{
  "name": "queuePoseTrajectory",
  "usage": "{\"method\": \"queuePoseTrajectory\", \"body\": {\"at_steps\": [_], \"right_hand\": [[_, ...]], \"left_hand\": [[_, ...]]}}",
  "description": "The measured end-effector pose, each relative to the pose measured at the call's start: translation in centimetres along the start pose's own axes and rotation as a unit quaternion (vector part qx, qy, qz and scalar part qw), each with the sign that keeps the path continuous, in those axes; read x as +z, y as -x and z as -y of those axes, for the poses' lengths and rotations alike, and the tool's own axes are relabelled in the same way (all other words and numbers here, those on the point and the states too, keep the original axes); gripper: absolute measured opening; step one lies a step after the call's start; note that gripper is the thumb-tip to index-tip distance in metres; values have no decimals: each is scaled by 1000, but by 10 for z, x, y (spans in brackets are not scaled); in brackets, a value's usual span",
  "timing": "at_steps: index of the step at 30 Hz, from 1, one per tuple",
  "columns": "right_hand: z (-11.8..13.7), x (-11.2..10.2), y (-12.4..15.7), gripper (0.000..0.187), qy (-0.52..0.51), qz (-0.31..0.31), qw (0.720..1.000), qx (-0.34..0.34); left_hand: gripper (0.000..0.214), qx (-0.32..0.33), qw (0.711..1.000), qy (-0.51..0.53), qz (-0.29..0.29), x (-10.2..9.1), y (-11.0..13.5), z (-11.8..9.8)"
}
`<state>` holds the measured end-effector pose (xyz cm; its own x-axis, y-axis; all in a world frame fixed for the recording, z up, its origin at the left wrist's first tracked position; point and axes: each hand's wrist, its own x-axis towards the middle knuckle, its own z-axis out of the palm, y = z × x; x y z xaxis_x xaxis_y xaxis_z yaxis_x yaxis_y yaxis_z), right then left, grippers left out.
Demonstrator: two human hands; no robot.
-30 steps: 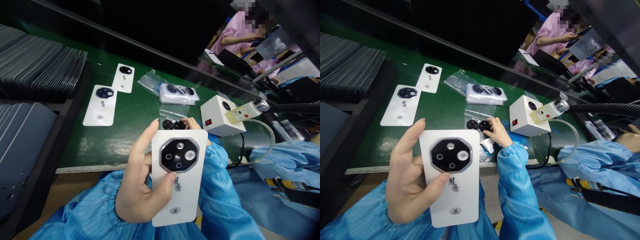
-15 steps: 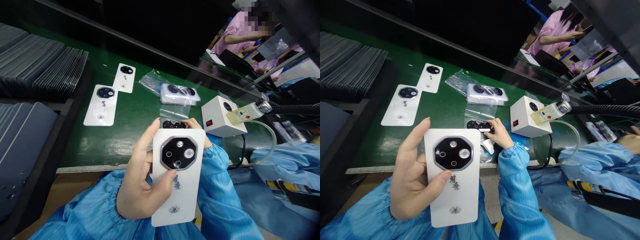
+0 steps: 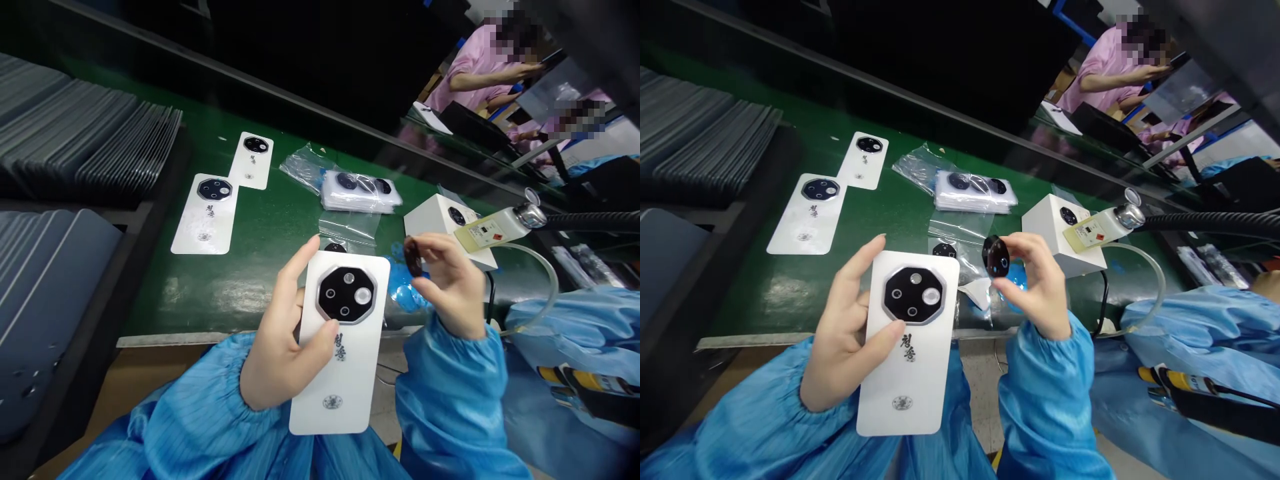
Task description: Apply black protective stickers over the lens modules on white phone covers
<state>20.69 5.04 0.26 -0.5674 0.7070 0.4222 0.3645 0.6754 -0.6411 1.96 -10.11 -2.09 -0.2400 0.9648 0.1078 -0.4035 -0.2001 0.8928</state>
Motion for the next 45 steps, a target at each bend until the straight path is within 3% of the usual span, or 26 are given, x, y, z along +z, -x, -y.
{"method": "queuePoseTrajectory", "body": {"at_steps": [2,4,8,13,18,28,37,45], "right_hand": [[33,-2,3,50,34,6,996,-85],[59,3,5,51,135,50,977,-156],[77,18,5,45,222,73,948,-215],[75,24,4,43,248,76,940,-223],[77,22,6,44,253,76,940,-216],[76,25,9,45,241,69,945,-210],[79,25,9,40,235,63,946,-212],[78,25,11,40,233,68,949,-202]], "left_hand": [[61,-13,999,32,14,-1,-4,2],[56,-38,997,71,19,-2,-7,4],[49,-57,997,47,3,-3,-8,9],[46,-22,998,-47,18,-9,-8,13],[45,-32,995,-96,11,-8,-7,11],[52,-12,997,-64,36,-9,-5,11],[48,-25,999,-46,3,-5,-4,8],[50,-26,999,-46,7,-6,-3,10]]}}
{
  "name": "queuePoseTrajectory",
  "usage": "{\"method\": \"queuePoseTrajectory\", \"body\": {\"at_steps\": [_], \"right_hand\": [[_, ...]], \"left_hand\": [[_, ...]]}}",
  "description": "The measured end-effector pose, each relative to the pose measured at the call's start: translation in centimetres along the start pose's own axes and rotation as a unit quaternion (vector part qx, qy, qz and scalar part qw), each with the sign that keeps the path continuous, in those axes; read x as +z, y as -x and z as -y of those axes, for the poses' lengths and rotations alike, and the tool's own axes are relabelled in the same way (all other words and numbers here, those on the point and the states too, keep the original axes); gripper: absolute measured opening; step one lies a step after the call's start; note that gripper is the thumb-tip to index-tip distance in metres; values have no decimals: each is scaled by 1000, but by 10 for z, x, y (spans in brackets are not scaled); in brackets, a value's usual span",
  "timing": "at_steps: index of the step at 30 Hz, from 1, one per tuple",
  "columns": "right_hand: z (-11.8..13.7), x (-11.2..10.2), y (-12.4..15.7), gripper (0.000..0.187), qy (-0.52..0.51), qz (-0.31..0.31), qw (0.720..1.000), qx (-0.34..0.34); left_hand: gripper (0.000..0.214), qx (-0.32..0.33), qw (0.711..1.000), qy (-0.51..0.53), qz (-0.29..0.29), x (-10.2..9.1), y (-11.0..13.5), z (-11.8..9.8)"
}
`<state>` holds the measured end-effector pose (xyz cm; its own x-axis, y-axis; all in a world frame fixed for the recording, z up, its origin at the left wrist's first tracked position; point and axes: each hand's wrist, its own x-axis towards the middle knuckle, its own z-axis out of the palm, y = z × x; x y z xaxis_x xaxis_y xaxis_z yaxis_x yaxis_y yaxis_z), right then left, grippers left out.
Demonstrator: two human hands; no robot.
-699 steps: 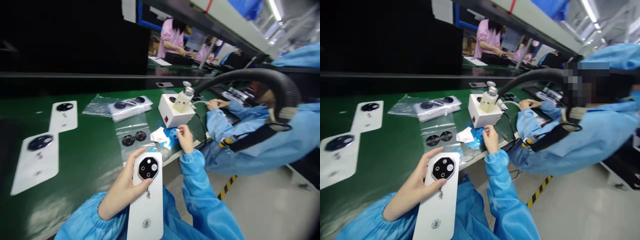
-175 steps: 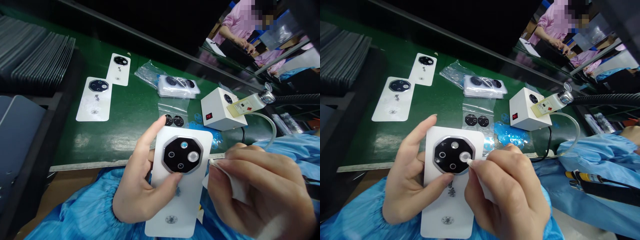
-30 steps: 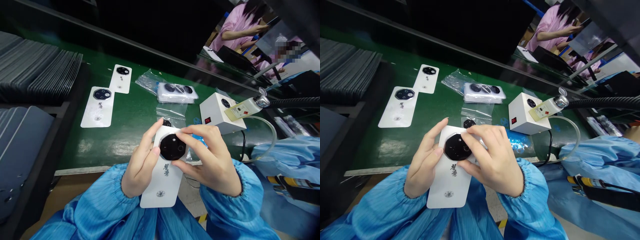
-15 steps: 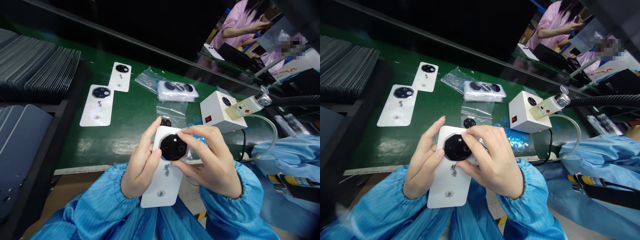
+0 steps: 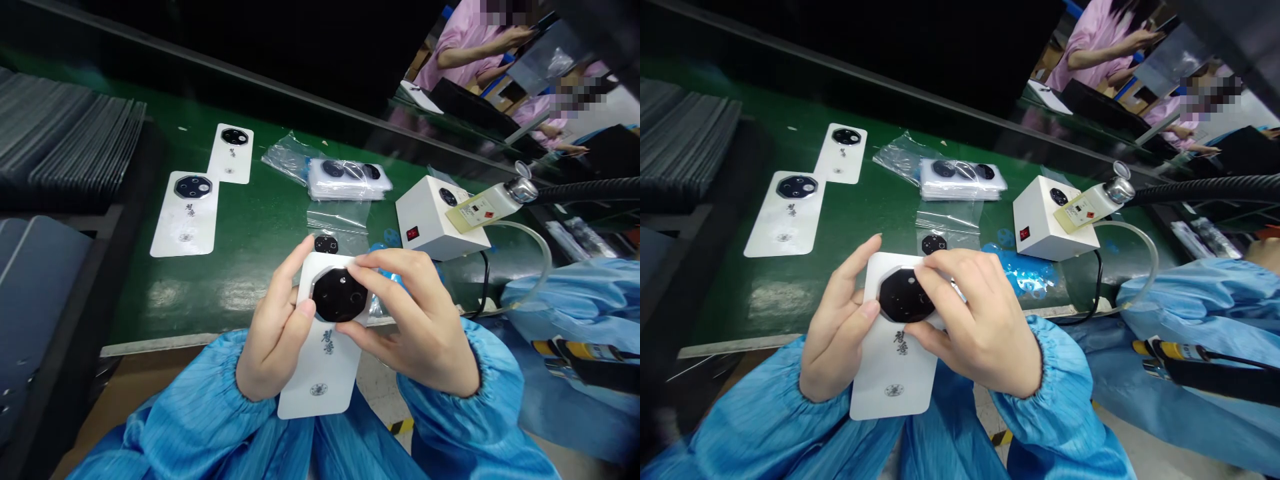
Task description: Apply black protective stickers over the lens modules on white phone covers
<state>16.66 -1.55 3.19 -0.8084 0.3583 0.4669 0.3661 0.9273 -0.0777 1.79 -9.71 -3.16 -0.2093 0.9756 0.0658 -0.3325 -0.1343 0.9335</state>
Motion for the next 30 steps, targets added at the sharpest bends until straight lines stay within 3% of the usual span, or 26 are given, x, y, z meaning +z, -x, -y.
{"method": "queuePoseTrajectory", "body": {"at_steps": [24,30], "right_hand": [[8,3,-1,40,10,-9,1000,4],[8,1,0,39,6,-20,1000,-10]], "left_hand": [[47,31,996,-83,15,-4,-1,3],[48,37,998,-52,15,-4,2,3]]}}
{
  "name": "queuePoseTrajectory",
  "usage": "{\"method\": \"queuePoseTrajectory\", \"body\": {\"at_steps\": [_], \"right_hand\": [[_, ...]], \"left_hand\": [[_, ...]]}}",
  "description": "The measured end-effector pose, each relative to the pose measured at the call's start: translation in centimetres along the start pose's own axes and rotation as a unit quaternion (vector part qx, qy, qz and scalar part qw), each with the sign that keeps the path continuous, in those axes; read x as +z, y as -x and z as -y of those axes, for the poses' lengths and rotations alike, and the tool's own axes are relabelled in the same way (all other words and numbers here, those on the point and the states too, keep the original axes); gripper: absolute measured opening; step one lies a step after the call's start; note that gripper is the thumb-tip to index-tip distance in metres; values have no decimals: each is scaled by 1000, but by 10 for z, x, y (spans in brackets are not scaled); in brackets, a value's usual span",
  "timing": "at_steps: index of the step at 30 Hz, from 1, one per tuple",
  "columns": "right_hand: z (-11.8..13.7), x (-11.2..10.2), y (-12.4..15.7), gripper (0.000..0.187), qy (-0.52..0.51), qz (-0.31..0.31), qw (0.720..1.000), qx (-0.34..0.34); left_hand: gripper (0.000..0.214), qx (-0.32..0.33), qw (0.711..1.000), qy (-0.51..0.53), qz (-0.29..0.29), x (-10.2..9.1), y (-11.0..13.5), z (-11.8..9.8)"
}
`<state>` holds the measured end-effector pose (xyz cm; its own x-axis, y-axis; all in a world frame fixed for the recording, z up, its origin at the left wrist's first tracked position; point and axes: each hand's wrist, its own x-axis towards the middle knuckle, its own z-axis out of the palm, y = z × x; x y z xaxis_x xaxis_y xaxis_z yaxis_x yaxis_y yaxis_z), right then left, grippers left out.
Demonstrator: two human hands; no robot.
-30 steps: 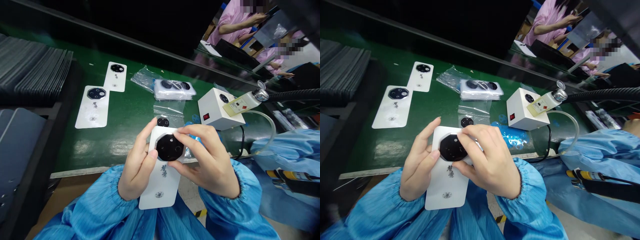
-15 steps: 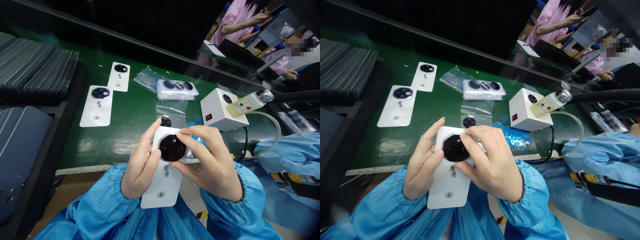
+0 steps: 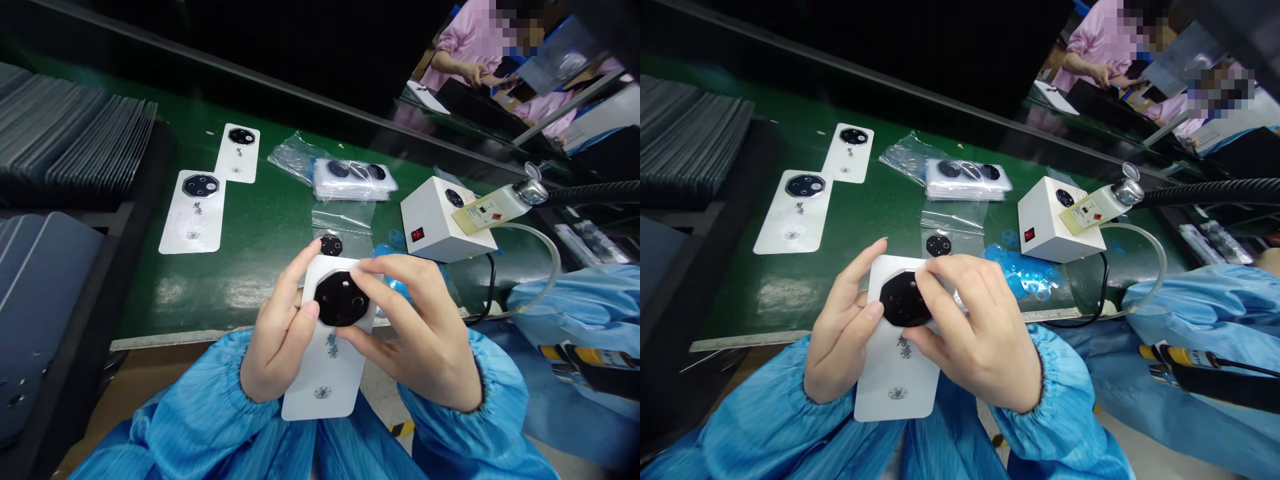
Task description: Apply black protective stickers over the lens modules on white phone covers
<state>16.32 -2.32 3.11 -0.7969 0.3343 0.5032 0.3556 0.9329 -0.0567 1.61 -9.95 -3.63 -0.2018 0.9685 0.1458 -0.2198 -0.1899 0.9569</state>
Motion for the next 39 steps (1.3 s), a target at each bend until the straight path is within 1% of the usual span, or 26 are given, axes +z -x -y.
{"method": "queuePoseTrajectory", "body": {"at_steps": [3,8,14,19,25,34,39], "right_hand": [[-1,-1,2,40,-8,-1,1000,-1],[0,-2,2,37,-9,0,1000,2],[0,-4,3,37,-7,0,1000,0],[0,-6,4,37,0,4,1000,3],[1,-5,5,38,-4,-2,1000,5],[3,-4,5,36,-7,-5,1000,8],[4,-5,7,41,9,-22,1000,18]], "left_hand": [[48,-7,1000,13,6,0,1,0],[48,-5,1000,3,4,1,1,0],[47,-17,1000,4,-9,3,3,-3],[48,-3,1000,-9,5,3,2,-3],[48,-15,1000,-20,-8,4,3,-4],[48,17,998,-56,3,2,3,-1],[46,7,998,-52,-21,3,3,-3]]}}
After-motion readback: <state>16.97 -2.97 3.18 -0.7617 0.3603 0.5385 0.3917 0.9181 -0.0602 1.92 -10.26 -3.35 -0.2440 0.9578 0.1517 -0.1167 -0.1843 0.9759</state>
